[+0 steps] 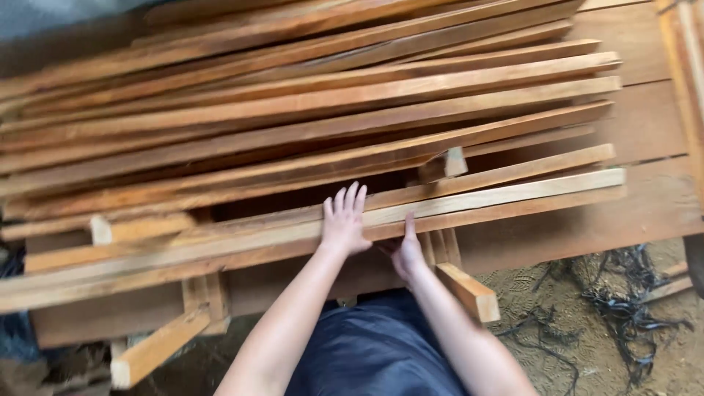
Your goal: Bundling multiple wooden planks together and securing them with plastic ties.
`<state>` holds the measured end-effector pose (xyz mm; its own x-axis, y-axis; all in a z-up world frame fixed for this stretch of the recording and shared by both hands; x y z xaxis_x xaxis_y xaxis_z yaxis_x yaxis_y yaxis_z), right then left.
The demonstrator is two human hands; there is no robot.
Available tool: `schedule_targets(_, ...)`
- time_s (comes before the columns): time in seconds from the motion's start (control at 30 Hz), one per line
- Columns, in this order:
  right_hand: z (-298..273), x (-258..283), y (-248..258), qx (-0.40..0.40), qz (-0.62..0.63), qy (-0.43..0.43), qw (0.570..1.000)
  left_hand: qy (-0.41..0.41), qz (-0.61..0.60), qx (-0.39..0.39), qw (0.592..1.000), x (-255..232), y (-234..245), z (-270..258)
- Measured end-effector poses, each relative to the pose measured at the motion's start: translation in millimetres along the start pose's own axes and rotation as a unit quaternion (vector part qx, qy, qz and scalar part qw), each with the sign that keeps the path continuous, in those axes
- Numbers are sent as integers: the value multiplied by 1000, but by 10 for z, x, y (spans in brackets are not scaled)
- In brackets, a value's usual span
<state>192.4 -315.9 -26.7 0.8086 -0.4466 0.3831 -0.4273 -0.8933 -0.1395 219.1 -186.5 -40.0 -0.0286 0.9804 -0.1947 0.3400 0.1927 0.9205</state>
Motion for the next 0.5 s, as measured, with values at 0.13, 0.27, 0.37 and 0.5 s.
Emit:
schedule_targets(0.13, 451, -505, 490, 56, -398, 97, 910, -34, -244, -230, 941, -8, 288, -822)
schedule_targets(0.27, -192, -47, -562, 135, -508, 493, 693, 237, -513, -232, 792, 679, -328, -1555)
schedule_targets(0.37, -173, -159, -1363, 181, -589, 549, 565, 462, -665, -137, 571, 956, -802, -1762)
schedule_targets(0.5, 302, -631, -1888, 247, -825, 333, 385, 522, -787, -259, 202, 1124, -696, -1386)
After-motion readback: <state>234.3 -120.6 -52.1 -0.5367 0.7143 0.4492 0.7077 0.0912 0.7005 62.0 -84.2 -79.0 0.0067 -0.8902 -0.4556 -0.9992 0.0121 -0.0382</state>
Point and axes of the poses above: each hand's wrist, its own z-axis towards the middle knuckle, its own y-axis out of the back of the hand, x = y × z, the point moved 9 cm from there along z, towards the middle knuckle, and after that the axes turned 9 degrees about -x, right-handed, at the moved point
